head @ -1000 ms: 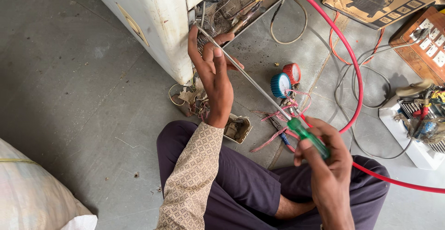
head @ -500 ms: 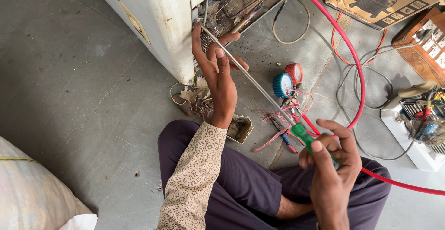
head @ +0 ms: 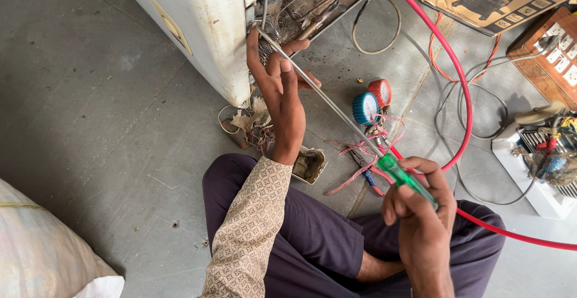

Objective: The person sits on the floor next to a refrigerator with its compressor compartment exposed and services the refrigeration system. They use pliers on the gauge manifold fittings, then use a long green-handled screwdriver to work on components inside the compartment, adjusting the red and blue manifold gauges and hoses connected to the unit.

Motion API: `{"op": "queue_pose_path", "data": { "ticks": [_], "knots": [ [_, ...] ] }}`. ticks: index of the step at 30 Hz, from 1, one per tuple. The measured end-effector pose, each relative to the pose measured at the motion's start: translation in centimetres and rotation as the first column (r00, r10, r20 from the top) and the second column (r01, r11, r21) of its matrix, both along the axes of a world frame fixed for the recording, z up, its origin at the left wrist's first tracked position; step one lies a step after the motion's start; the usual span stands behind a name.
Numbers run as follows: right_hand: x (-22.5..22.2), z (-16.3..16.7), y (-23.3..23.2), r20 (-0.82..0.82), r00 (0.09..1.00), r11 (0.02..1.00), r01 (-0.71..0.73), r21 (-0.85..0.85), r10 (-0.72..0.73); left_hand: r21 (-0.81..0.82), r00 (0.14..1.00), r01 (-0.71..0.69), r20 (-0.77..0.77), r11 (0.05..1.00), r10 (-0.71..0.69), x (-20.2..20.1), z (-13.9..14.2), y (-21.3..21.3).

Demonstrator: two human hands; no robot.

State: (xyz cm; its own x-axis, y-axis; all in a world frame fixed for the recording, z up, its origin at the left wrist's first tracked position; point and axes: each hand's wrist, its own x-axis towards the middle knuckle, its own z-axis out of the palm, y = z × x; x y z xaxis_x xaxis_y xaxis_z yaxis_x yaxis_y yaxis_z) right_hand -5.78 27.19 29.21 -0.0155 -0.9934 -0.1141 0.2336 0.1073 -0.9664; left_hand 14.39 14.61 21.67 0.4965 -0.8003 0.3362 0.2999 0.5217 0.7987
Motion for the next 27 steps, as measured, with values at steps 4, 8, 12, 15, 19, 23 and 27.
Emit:
{"op": "queue_pose_path", "data": {
  "ticks": [4,8,12,15,19,23,27],
  "knots": [
    [0.28,0.09,0.03,0.162,0.987,0.999,-0.004,-0.053,0.013,-0.011,1.000,-0.004,-0.008,1.000,0.004,0.07,0.02,-0.02],
    [0.44,0.59,-0.09,-0.294,0.955,0.996,0.010,-0.093,-0.037,-0.002,1.000,-0.005,-0.003,1.000,0.005,0.16,-0.04,0.12],
    [0.57,0.73,0.09,0.322,0.943,0.993,-0.062,-0.097,0.091,-0.013,1.000,-0.018,-0.010,1.000,0.018,0.14,-0.16,-0.06],
    [0.73,0.50,0.09,0.480,0.876,0.996,-0.013,-0.090,0.055,-0.001,1.000,-0.010,0.000,1.000,0.010,0.22,-0.36,-0.08],
    [0.72,0.42,-0.19,-0.229,0.970,0.987,0.045,-0.151,-0.079,-0.022,1.000,-0.004,0.009,1.000,0.005,0.41,-0.62,-0.23],
    [0.78,0.55,-0.24,0.096,0.995,0.994,-0.001,-0.109,0.011,-0.001,1.000,-0.015,0.025,1.000,0.015,0.32,-0.72,-0.21],
    [0.85,0.61,-0.19,0.132,0.991,0.996,0.017,-0.088,-0.005,-0.016,1.000,-0.014,0.019,1.000,0.014,0.33,-0.69,-0.21]
  ]
}}
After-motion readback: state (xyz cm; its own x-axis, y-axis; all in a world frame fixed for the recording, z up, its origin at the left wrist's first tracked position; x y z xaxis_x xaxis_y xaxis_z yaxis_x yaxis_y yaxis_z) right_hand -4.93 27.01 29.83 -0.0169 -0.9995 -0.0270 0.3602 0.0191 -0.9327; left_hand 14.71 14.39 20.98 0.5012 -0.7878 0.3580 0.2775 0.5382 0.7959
